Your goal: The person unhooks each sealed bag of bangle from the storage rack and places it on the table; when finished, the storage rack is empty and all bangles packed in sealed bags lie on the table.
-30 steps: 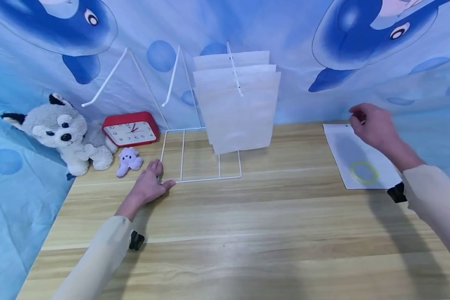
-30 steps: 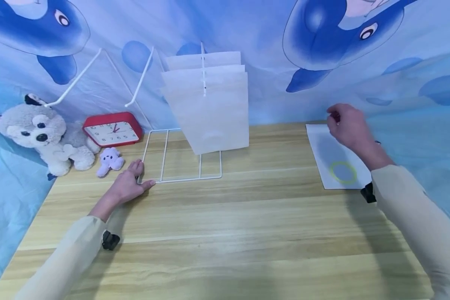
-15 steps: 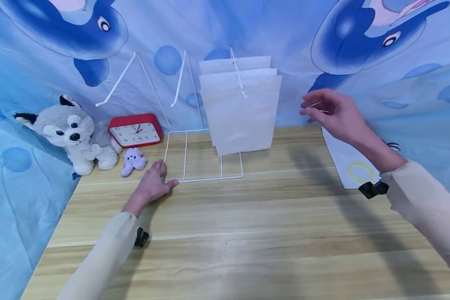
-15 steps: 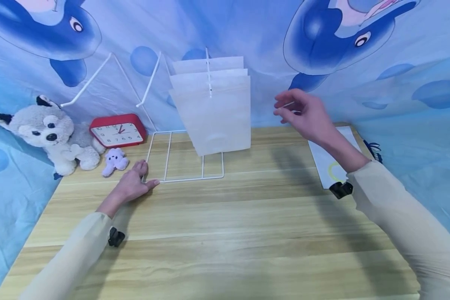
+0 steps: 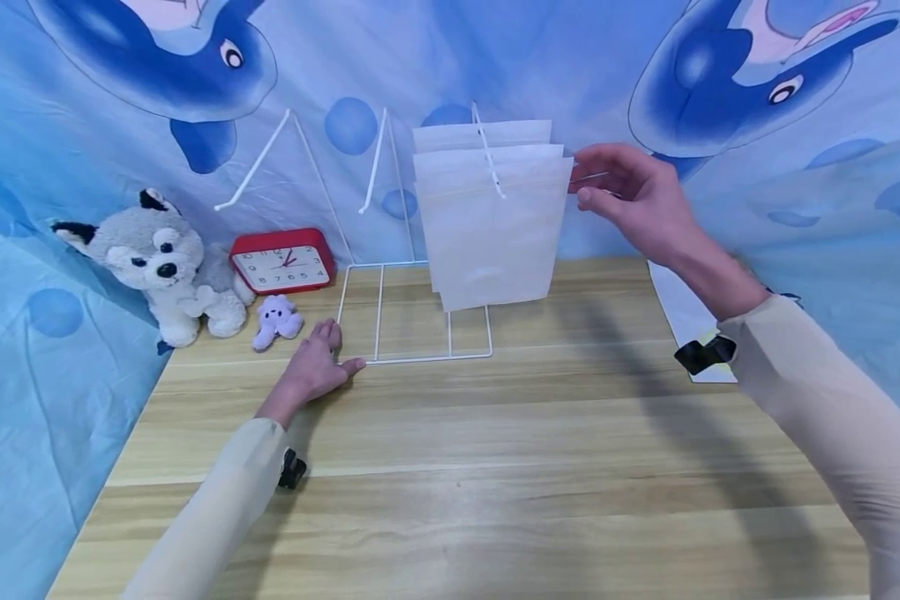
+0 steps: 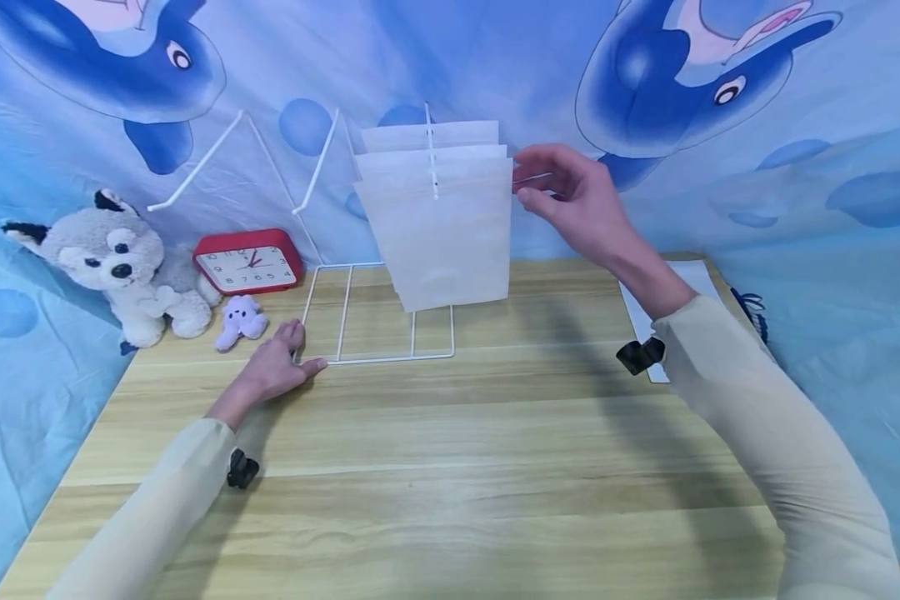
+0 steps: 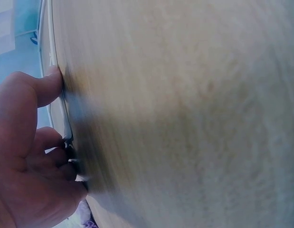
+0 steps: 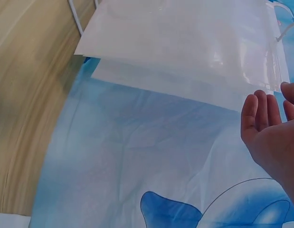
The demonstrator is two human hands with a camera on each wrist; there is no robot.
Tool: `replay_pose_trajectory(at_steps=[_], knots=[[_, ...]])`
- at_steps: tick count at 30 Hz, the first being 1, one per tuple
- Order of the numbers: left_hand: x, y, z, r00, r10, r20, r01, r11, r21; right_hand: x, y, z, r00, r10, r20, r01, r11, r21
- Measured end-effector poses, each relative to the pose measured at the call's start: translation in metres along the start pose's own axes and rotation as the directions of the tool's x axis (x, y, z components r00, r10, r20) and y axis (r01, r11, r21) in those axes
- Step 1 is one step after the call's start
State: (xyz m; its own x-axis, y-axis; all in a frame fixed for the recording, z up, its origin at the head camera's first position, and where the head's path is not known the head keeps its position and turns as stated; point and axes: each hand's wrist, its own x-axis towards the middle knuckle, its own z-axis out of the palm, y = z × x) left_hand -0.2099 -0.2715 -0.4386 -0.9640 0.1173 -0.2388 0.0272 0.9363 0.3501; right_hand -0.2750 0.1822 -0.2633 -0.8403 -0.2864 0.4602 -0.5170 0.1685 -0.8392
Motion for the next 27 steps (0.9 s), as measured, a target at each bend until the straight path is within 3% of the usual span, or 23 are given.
replay_pose_trajectory(at_steps=[13,19,27], knots=[[0.002,0.003,-0.003,1.000,-0.018,0.005,0.018,1.000,-0.015,0.019,-0.005,0.012,0.994,0.103,0.038,-0.104,0.994,0.034],[-0.001,0.002,-0.001,1.000,-0.021,0.011,0.021,1.000,-0.013,0.025,-0.003,0.020,0.995,0.086,0.045,-0.088,0.995,0.044],[-0.001,0.002,-0.002,1.000,-0.013,0.003,0.013,1.000,-0.012,0.030,-0.004,0.026,0.995,0.078,0.057,-0.077,0.997,-0.012]])
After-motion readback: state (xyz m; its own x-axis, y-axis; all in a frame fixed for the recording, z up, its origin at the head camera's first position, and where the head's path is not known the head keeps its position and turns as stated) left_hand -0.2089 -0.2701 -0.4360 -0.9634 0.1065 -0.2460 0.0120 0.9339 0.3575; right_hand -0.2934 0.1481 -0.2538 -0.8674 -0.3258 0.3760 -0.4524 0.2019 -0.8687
